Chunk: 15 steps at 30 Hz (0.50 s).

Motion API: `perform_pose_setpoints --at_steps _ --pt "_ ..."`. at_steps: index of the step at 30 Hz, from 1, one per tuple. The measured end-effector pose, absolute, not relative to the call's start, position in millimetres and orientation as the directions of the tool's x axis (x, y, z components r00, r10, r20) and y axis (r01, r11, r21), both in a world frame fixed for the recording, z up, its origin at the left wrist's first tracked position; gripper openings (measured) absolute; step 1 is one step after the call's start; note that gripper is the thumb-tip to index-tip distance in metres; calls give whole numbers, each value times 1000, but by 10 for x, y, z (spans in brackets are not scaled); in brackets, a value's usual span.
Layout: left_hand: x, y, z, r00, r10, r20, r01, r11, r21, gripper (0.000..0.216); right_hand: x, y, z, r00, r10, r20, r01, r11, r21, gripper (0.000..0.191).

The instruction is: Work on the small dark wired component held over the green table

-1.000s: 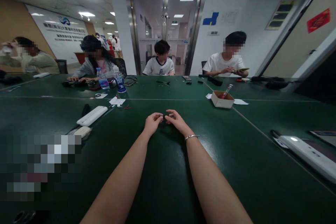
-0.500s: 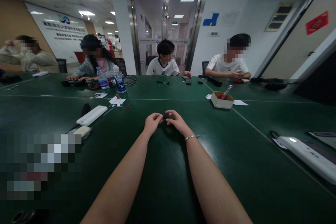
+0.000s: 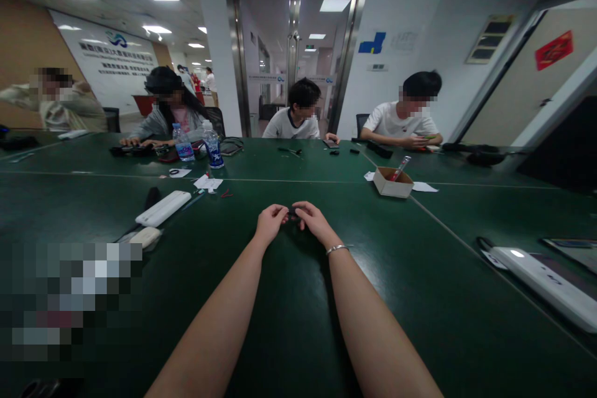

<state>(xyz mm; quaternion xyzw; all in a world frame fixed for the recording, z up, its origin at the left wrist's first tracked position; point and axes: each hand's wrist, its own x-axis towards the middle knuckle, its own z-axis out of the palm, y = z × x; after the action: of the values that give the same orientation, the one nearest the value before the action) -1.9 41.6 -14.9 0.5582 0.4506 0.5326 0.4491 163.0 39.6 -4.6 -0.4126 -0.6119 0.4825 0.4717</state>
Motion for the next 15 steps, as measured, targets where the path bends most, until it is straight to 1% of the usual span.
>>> perform_pose_setpoints --at_steps 3,8,10,12,13,15 --pt "-16 410 -136 24 984 176 28 -176 984 25 1633 394 -44 -191 956 223 3 228 -974 43" --pt "-7 397 -110 16 983 182 11 -182 983 25 1631 408 -58 -214 962 170 57 186 -981 33" --pt "-5 392 -100 10 985 172 15 -172 985 26 1636 414 -67 -221 955 199 26 209 -977 37" --pt "-4 387 -94 6 986 168 23 -168 986 26 1640 417 -71 -217 951 220 0 225 -974 46" --pt "-5 386 -93 5 986 168 26 -168 986 26 1641 418 -70 -216 953 214 3 220 -975 47" --pt "-6 389 -97 4 986 167 28 -167 986 27 1638 419 -65 -222 958 180 32 192 -981 38"
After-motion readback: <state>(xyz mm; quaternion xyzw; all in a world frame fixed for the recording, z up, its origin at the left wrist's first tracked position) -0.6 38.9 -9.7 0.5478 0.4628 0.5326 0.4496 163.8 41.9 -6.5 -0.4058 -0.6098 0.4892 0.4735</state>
